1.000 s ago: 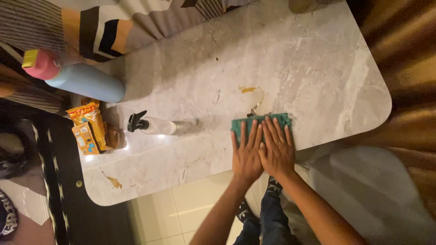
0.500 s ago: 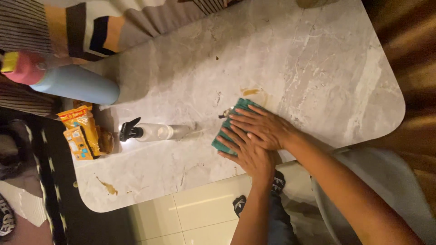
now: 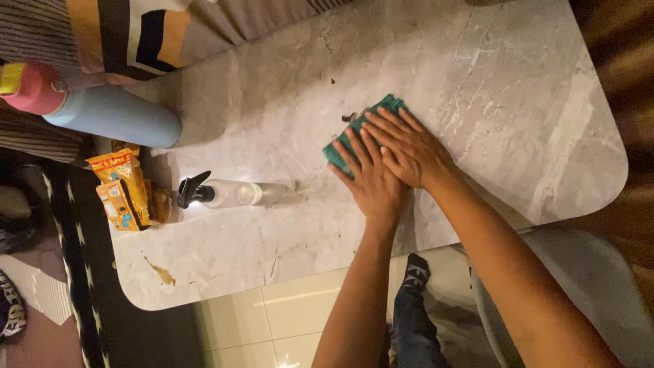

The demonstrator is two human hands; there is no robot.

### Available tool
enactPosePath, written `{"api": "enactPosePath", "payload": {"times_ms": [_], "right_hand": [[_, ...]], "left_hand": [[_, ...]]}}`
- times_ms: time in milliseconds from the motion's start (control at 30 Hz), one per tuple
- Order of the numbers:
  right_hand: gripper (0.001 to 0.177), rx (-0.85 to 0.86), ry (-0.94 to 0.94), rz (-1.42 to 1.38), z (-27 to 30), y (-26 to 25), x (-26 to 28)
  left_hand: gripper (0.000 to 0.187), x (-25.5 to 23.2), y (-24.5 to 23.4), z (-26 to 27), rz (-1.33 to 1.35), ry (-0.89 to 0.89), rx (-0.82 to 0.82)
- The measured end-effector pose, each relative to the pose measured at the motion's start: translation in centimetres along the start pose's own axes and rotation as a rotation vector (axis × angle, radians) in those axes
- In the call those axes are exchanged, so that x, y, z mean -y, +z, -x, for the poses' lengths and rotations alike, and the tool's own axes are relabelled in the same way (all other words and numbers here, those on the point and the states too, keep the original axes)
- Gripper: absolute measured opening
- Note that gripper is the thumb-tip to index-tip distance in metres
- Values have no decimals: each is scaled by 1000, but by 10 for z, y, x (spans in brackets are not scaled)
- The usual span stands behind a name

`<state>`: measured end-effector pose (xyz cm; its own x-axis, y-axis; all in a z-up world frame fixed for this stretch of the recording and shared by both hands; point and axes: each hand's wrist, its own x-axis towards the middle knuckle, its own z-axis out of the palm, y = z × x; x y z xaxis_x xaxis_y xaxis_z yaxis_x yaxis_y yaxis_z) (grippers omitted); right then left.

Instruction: The recorder uses a spray bottle and a cloth to wipe down a marble table surface.

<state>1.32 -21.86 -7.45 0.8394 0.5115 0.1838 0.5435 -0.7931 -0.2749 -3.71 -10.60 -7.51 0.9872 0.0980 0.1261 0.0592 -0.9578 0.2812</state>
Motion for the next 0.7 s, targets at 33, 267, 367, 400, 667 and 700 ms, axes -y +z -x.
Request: {"api": "enactPosePath", "payload": {"times_ms": [33,267,367,400,667,700], "right_hand": [[59,-2,-1,0,2,-2,2],[59,-113,252,-73,18,-17,25],[60,-130,363,-3,29,-12,34],[62,-138,409,43,33,-9,36],[64,-198,715,52,67,-3,87],[64,-204,764,72,73,-1,91]], "left_hand": [[67,0,-3,-3,-1,0,-2],[61,6,-7,-11,11,206,91],[62,9,-14,-12,5,311,151],[64,10,-17,-13,-4,365,184],[60,28,-20,4,-101,666,260],[60,29,-19,8,-77,722,267]]}}
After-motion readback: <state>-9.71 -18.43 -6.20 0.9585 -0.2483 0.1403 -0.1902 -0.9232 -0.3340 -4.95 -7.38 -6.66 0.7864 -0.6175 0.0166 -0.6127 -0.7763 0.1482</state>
